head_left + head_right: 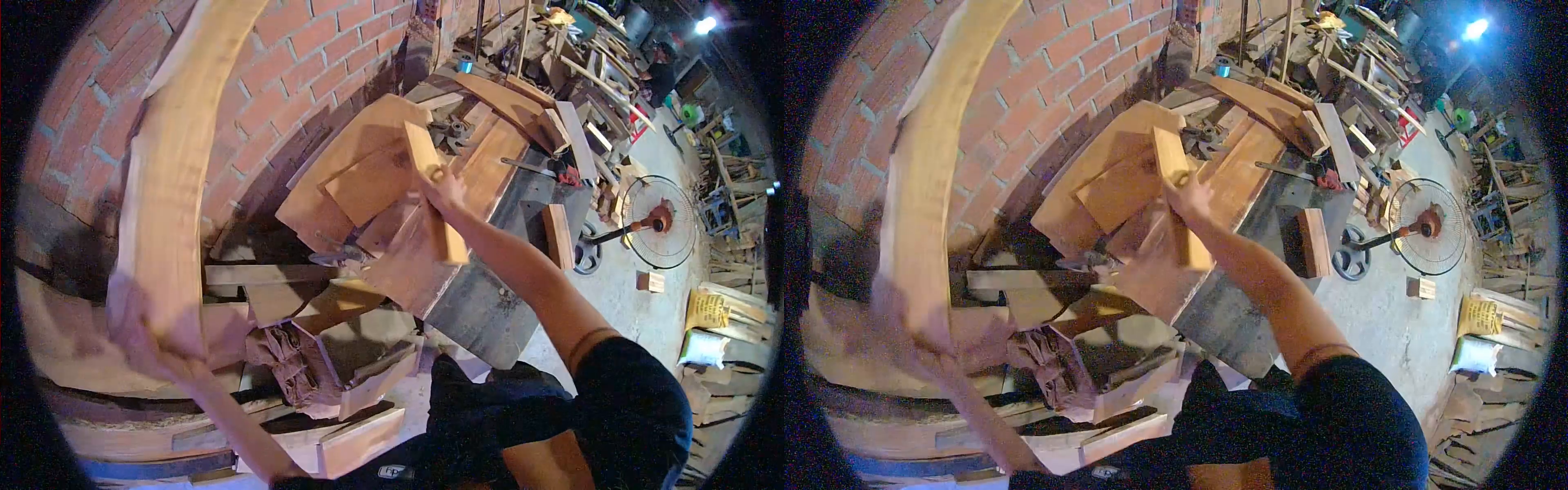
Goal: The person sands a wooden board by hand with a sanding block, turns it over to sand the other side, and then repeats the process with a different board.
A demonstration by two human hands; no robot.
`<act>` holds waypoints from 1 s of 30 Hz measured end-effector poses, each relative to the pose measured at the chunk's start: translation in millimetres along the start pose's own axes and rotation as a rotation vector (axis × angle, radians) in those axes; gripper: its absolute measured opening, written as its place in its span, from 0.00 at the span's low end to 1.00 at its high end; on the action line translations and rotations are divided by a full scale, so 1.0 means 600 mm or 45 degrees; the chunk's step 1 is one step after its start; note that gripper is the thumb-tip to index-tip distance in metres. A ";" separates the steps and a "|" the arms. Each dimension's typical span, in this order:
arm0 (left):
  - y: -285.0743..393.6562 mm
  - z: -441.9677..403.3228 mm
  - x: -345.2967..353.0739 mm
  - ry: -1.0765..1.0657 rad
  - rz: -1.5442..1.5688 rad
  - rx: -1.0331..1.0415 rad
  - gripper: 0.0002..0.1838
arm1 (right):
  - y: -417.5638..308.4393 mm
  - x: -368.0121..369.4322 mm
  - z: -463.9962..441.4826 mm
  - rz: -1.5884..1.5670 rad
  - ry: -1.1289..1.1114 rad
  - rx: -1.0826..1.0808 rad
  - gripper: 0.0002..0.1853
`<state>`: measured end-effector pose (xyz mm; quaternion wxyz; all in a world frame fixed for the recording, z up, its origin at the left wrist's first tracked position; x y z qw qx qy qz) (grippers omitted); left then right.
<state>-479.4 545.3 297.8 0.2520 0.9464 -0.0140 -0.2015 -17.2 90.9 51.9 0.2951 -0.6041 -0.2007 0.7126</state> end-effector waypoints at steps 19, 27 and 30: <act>0.028 0.117 -0.063 0.691 0.546 -1.280 0.28 | -0.002 0.247 -0.036 -0.292 0.052 0.540 0.33; 0.066 0.124 0.001 0.640 0.812 -1.342 0.32 | -0.056 0.102 0.075 0.106 -0.049 -0.343 0.31; 0.007 0.177 0.020 0.488 0.941 -1.348 0.32 | 0.045 0.012 0.069 -0.695 -0.127 -0.463 0.35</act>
Point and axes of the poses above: each hand's wrist, its own z-axis away from the middle knuckle, its own x-axis out of the palm, y = z × x, the point moved 10 cm from there along -z, towards the middle knuckle, and after that the axes turned 2 degrees about y, right-handed, at the moved point
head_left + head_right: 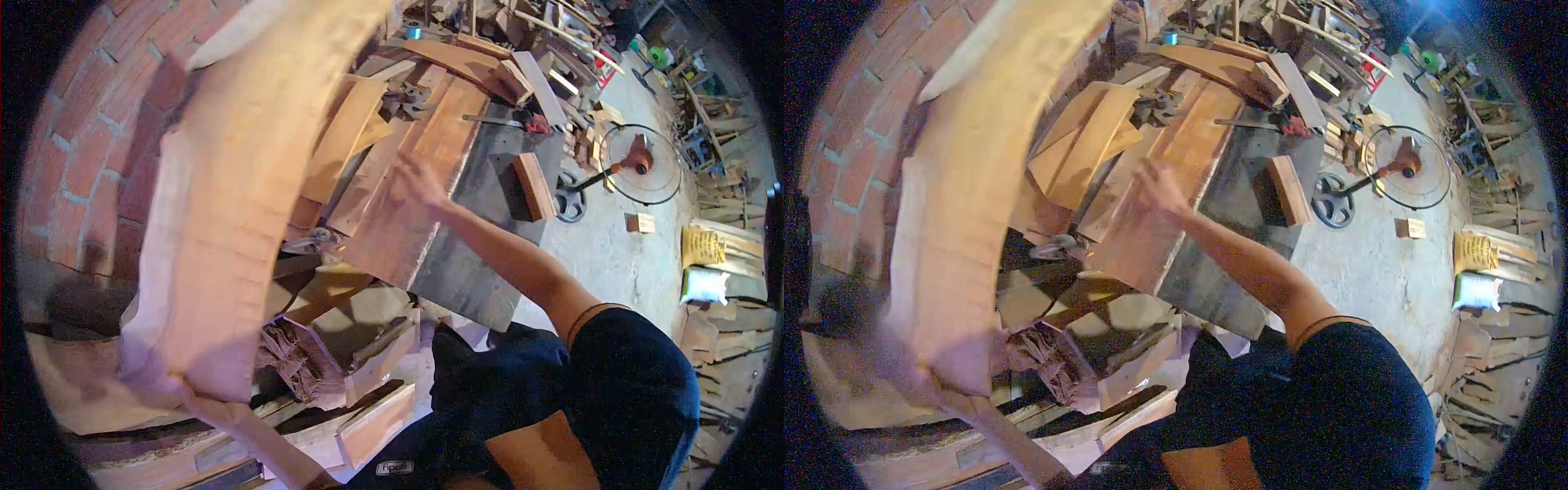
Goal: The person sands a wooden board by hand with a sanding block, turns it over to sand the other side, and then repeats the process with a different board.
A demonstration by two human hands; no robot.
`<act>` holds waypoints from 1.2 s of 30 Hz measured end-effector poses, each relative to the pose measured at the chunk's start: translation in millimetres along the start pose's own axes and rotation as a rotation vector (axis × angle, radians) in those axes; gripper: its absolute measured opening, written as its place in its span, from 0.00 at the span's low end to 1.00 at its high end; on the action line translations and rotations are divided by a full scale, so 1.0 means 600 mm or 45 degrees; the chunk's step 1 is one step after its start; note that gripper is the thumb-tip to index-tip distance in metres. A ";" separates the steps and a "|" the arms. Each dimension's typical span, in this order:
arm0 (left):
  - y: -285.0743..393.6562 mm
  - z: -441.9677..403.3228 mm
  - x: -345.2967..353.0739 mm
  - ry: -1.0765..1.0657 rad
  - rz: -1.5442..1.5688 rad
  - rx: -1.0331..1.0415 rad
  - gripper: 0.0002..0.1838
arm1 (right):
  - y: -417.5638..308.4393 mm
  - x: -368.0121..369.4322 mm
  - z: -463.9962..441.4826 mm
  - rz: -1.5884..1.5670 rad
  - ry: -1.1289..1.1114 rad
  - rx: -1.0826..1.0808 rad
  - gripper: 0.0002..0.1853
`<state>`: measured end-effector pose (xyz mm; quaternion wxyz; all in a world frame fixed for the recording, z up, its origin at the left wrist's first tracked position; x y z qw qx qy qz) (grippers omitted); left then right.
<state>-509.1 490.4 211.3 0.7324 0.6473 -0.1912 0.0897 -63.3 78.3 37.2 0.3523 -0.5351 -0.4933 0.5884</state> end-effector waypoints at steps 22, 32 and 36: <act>-0.253 0.489 0.336 -1.643 -0.426 -0.957 0.13 | -0.151 -0.755 0.451 0.917 0.304 0.070 0.17; -0.376 0.574 0.461 -1.902 -1.014 -0.752 0.29 | 0.056 -0.738 0.605 0.629 -0.215 0.604 0.25; -0.390 0.576 0.608 -1.879 -0.753 0.321 0.27 | 0.087 -0.732 0.620 0.344 -0.044 0.784 0.24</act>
Point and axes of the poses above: each hand's wrist, its own z-axis away from the middle knuckle, its own x-axis out of the palm, y = z × x, the point moved 10 cm from there along -z, towards the middle knuckle, and after that the axes turned 2 degrees about y, right-handed, at the moved point
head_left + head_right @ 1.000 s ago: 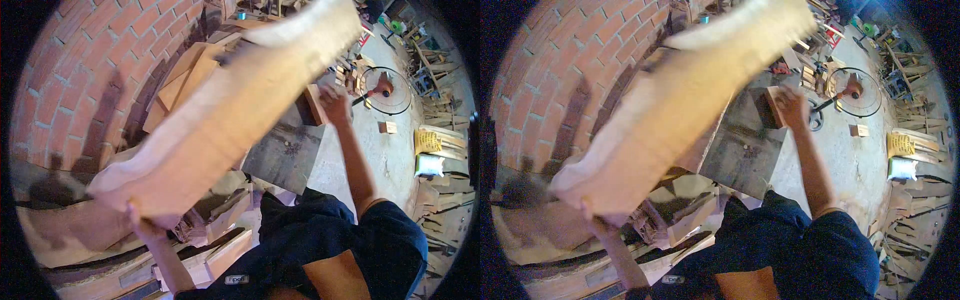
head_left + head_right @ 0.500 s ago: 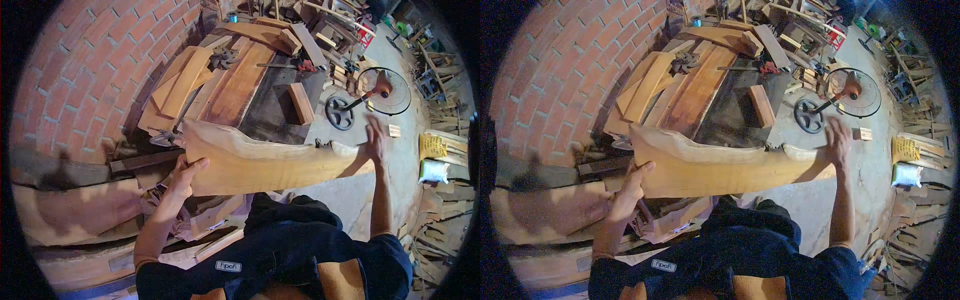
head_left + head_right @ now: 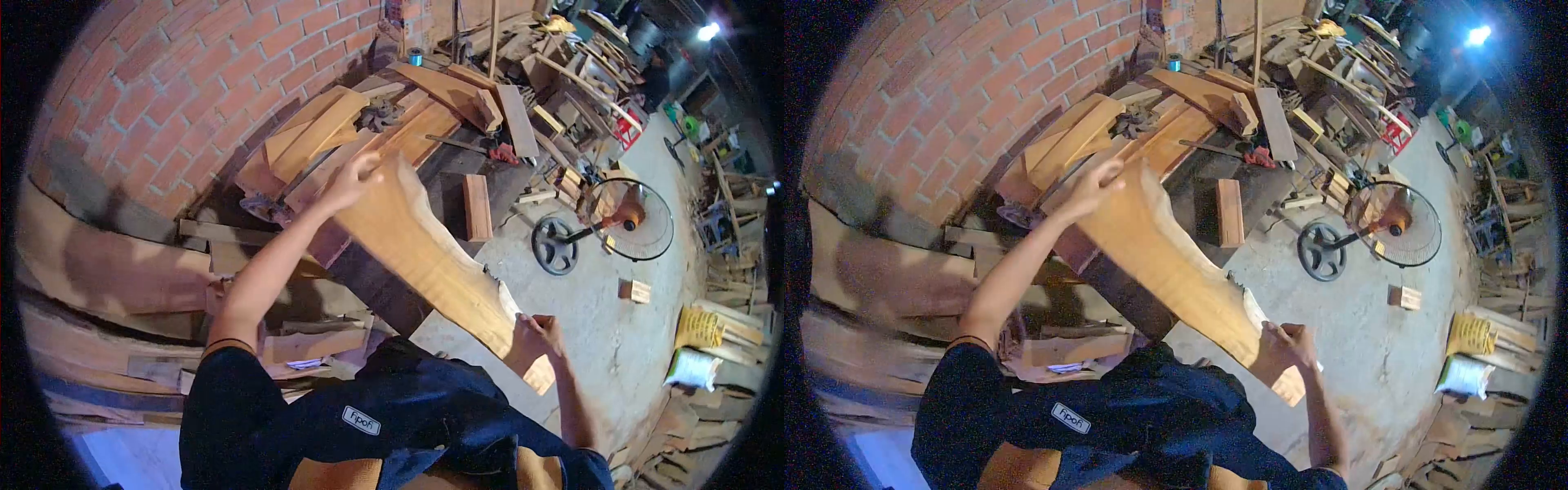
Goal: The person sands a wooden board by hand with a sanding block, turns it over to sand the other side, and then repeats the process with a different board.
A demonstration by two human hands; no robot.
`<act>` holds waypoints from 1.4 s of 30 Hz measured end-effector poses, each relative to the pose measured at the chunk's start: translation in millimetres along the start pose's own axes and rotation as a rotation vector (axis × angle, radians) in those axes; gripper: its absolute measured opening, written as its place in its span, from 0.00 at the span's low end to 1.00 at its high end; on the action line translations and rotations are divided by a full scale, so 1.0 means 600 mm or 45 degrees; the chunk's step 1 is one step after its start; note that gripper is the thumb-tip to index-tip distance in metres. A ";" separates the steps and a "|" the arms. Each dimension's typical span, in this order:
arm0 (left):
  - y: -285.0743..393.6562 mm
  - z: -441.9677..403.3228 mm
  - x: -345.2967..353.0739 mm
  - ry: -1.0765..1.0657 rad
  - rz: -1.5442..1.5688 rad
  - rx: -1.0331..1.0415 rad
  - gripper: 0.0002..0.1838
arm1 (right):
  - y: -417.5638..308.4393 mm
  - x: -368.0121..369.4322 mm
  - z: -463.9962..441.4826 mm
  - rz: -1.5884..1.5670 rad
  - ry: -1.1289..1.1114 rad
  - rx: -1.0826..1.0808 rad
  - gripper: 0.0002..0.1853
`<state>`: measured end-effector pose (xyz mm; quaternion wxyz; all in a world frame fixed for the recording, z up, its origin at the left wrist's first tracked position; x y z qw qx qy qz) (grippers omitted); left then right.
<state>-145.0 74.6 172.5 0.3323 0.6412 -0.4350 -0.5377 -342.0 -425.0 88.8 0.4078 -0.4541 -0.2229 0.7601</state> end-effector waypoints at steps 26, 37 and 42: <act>-0.099 0.271 0.369 0.011 1.755 -1.175 0.14 | -0.219 0.110 0.066 1.024 0.690 -0.550 0.33; -0.115 0.141 0.396 -0.285 1.366 -1.015 0.21 | -0.101 0.145 -0.029 -0.230 0.038 -0.027 0.21; -0.173 0.089 0.372 -0.110 1.296 -1.172 0.24 | -0.121 0.199 -0.080 -0.309 0.210 -0.042 0.21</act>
Point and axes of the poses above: each hand's wrist, its own z-axis away from the middle knuckle, its own x-axis out of the palm, y = z × x, the point moved 10 cm from there along -z, towards the middle knuckle, and after that the axes turned 2 degrees about y, right-handed, at the moved point
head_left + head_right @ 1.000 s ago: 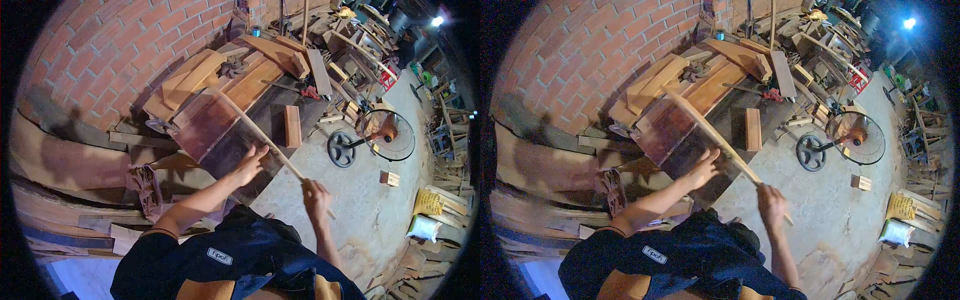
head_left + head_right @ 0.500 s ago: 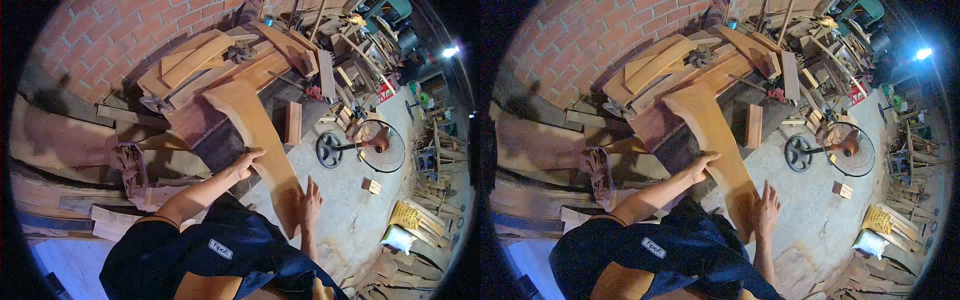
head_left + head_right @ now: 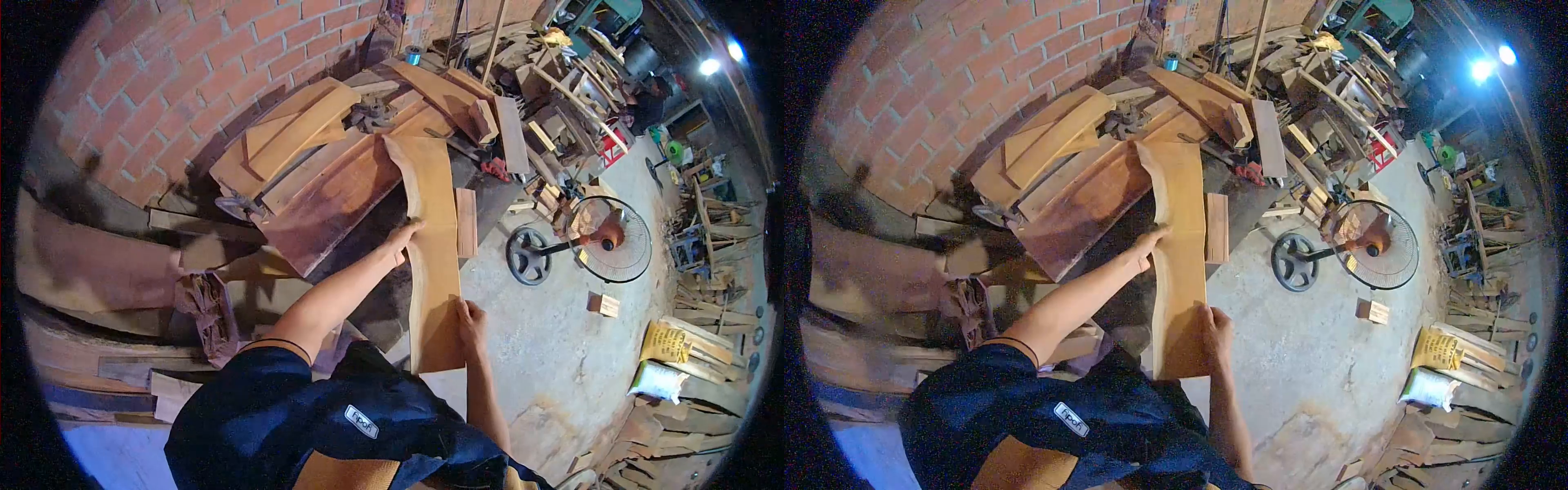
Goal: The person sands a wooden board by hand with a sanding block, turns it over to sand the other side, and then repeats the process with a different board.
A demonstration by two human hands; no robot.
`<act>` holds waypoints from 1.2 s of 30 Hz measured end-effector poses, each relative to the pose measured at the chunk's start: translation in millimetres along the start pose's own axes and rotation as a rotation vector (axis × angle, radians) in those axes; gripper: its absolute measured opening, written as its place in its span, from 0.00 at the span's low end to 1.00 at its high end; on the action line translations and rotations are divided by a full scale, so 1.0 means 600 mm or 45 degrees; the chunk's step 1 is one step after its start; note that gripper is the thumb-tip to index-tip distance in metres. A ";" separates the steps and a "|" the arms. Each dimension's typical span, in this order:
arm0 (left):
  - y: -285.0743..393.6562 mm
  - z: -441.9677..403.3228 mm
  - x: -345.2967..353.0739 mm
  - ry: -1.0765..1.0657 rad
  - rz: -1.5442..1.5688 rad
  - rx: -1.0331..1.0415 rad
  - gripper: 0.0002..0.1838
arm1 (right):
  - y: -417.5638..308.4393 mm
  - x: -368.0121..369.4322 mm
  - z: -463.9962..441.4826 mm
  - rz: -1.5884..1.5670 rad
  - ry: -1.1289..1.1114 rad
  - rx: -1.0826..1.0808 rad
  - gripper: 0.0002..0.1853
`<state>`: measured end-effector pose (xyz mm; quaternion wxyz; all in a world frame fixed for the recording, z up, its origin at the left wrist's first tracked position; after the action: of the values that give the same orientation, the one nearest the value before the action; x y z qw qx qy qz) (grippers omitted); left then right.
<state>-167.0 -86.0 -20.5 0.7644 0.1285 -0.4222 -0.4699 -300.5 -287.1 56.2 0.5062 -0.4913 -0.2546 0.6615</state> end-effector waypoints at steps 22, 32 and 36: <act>-0.073 -0.008 -0.151 0.362 0.171 0.488 0.11 | 0.106 0.127 0.016 -0.270 -0.105 0.133 0.14; -0.054 0.055 -0.119 1.107 -0.593 0.786 0.26 | 0.116 0.071 -0.059 -0.185 -0.189 -0.031 0.15; -0.065 0.094 -0.086 1.054 -0.794 0.755 0.35 | 0.159 0.085 -0.102 -0.302 -0.265 -0.165 0.20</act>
<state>-244.6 -52.5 -36.0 0.6229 0.6268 -0.1448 -0.4452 -284.9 -284.2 -67.0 0.5189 -0.4184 -0.4040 0.6264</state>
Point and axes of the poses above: each hand's wrist, its own z-axis away from the middle knuckle, its own x-axis out of the palm, y = z × x, the point moved 10 cm from there along -z, towards the middle knuckle, and after that the axes turned 2 degrees about y, right-handed, at the moved point
